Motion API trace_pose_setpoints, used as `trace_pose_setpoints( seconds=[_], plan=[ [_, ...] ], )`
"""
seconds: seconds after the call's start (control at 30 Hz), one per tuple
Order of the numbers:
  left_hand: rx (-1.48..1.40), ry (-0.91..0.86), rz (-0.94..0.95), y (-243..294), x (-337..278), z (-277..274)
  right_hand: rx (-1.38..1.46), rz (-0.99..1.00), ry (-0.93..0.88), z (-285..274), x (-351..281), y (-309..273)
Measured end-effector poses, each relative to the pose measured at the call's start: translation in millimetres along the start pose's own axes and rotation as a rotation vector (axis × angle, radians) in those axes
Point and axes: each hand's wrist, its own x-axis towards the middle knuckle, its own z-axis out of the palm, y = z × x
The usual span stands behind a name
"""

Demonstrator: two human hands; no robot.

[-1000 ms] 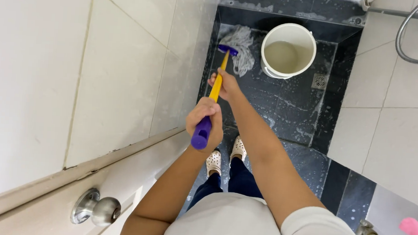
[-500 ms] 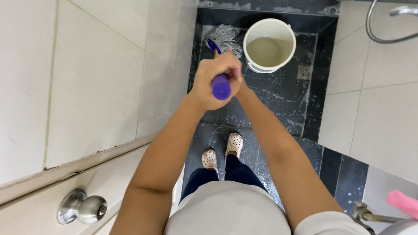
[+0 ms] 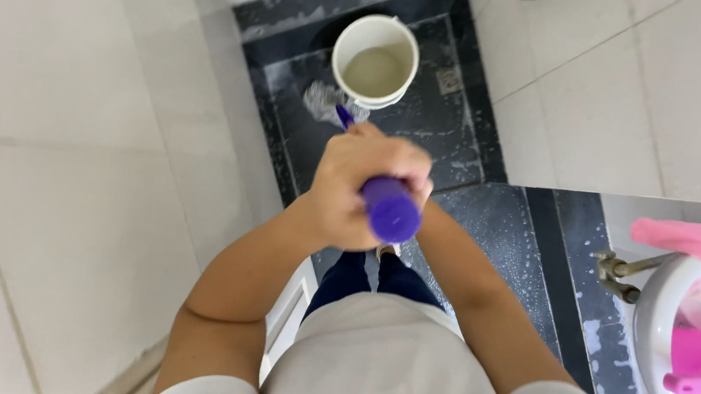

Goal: The person mops the bathroom floor using a mop and bucket. They repeatedly dip the mop into the bucket, wring it out, and mop the tiled floor. The person also refills the bucket with water from a shower head.

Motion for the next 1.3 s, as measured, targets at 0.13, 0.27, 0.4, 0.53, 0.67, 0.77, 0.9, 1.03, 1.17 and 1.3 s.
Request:
trace_pose_setpoints(
  seconds=[0.13, 0.27, 0.4, 0.53, 0.67, 0.77, 0.9, 1.03, 1.17, 1.3],
  plan=[
    [-0.039, -0.008, 0.007, 3, 9, -20, -0.161, -0.048, 0.06, -14, -6, -18],
    [-0.036, 0.022, 0.051, -18, 12, -28, -0.332, -0.106, 0.122, -38, 2, -37],
    [-0.188, 0.05, 0.094, -40, 5, -24, -0.402, -0.063, 0.228, -51, -7, -37],
    [-0.242, 0.061, 0.103, -49, 21, -17, -0.484, -0.106, 0.239, -92, 8, -22],
    [-0.149, 0.097, 0.159, -46, 46, -1, -0.537, -0.153, 0.091, -129, 37, -41],
    [-0.036, 0.12, 0.253, -43, 75, 12, -0.494, -0.146, 0.022, -155, 67, -57],
    [0.072, 0.09, 0.338, -47, 96, 36, -0.391, -0.11, 0.005, -175, 86, -87],
    [0.023, 0.03, 0.344, -69, 113, 57, -0.415, -0.321, 0.032, -161, 90, -125],
    [0.033, 0.026, 0.204, -100, 107, 77, -0.457, -0.295, 0.062, -136, 76, -146],
    [0.028, -0.004, 0.142, -102, 97, 83, -0.503, -0.27, 0.105, -147, 78, -88]
  ],
)
